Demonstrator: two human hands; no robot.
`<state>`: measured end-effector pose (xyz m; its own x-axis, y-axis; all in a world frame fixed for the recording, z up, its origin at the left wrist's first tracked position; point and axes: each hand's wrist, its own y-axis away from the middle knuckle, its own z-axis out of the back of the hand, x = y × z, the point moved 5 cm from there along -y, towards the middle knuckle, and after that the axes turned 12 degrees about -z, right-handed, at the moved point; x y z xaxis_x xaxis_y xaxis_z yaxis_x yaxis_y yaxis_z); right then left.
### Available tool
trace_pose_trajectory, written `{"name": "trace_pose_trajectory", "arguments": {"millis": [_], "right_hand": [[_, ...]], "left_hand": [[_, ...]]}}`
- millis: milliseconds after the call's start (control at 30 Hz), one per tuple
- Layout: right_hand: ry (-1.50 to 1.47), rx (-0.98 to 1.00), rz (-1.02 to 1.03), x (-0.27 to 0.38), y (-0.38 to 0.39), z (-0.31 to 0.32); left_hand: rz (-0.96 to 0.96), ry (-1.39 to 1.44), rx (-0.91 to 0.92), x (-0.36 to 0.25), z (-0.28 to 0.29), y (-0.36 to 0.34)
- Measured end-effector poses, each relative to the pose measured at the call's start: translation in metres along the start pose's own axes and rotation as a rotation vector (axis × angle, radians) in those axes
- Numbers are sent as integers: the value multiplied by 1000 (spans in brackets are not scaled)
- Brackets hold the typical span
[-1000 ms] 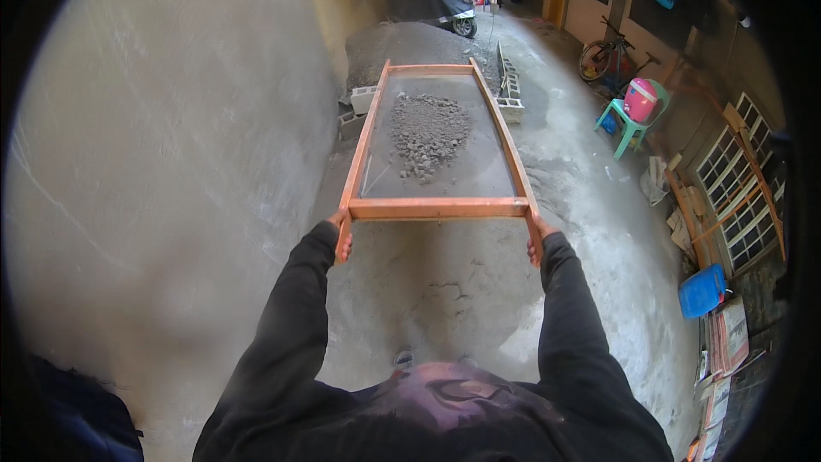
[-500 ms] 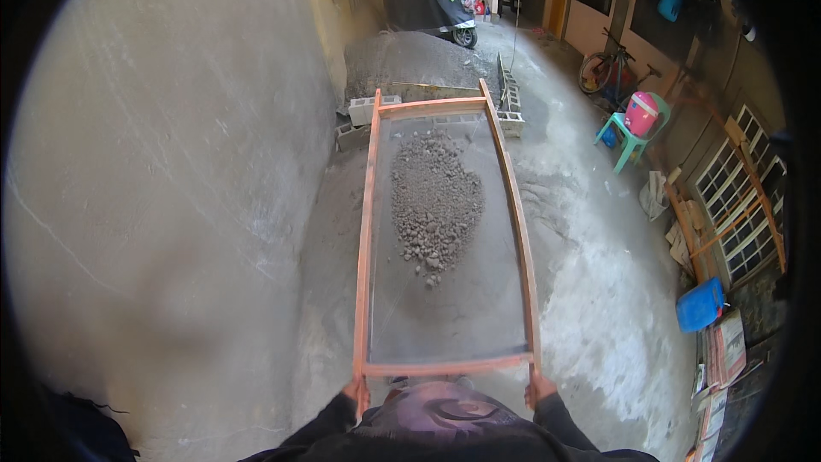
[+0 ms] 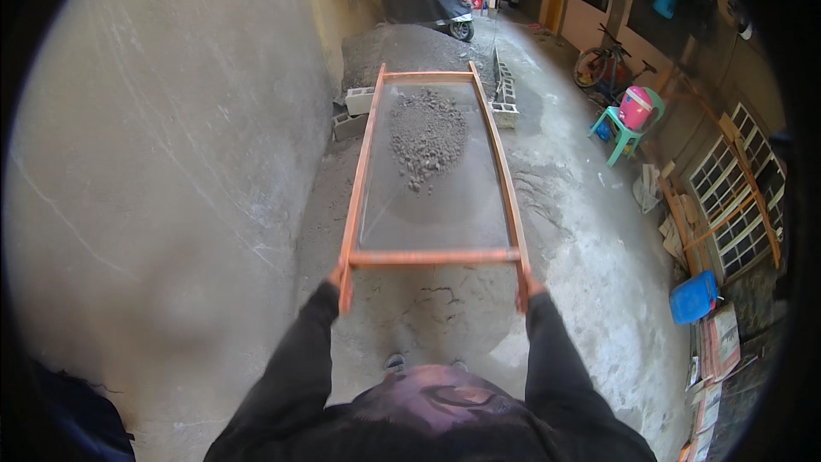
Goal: The person holds a rectangular sieve over a pile of concrete while another person pours material from a bucket onto it. The person shakes the sieve back and forth to separate fine particles from larger chunks. The process is repeated with additional material poured onto the sieve.
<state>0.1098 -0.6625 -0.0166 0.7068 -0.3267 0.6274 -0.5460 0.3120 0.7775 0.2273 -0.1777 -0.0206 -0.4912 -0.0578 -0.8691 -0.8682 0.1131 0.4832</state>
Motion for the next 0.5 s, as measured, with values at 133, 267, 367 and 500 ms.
{"name": "trace_pose_trajectory", "arguments": {"millis": [133, 267, 367, 500], "right_hand": [[-39, -13, -29, -127, 26, 46], [-76, -23, -86, -181, 59, 72], [38, -88, -30, -131, 42, 53], [21, -47, 3, 1, -4, -2]], "left_hand": [[87, 151, 62, 144, 15, 79], [308, 310, 74, 217, 18, 134], [227, 139, 133, 174, 14, 86], [-5, -85, 11, 23, 10, -23]]}}
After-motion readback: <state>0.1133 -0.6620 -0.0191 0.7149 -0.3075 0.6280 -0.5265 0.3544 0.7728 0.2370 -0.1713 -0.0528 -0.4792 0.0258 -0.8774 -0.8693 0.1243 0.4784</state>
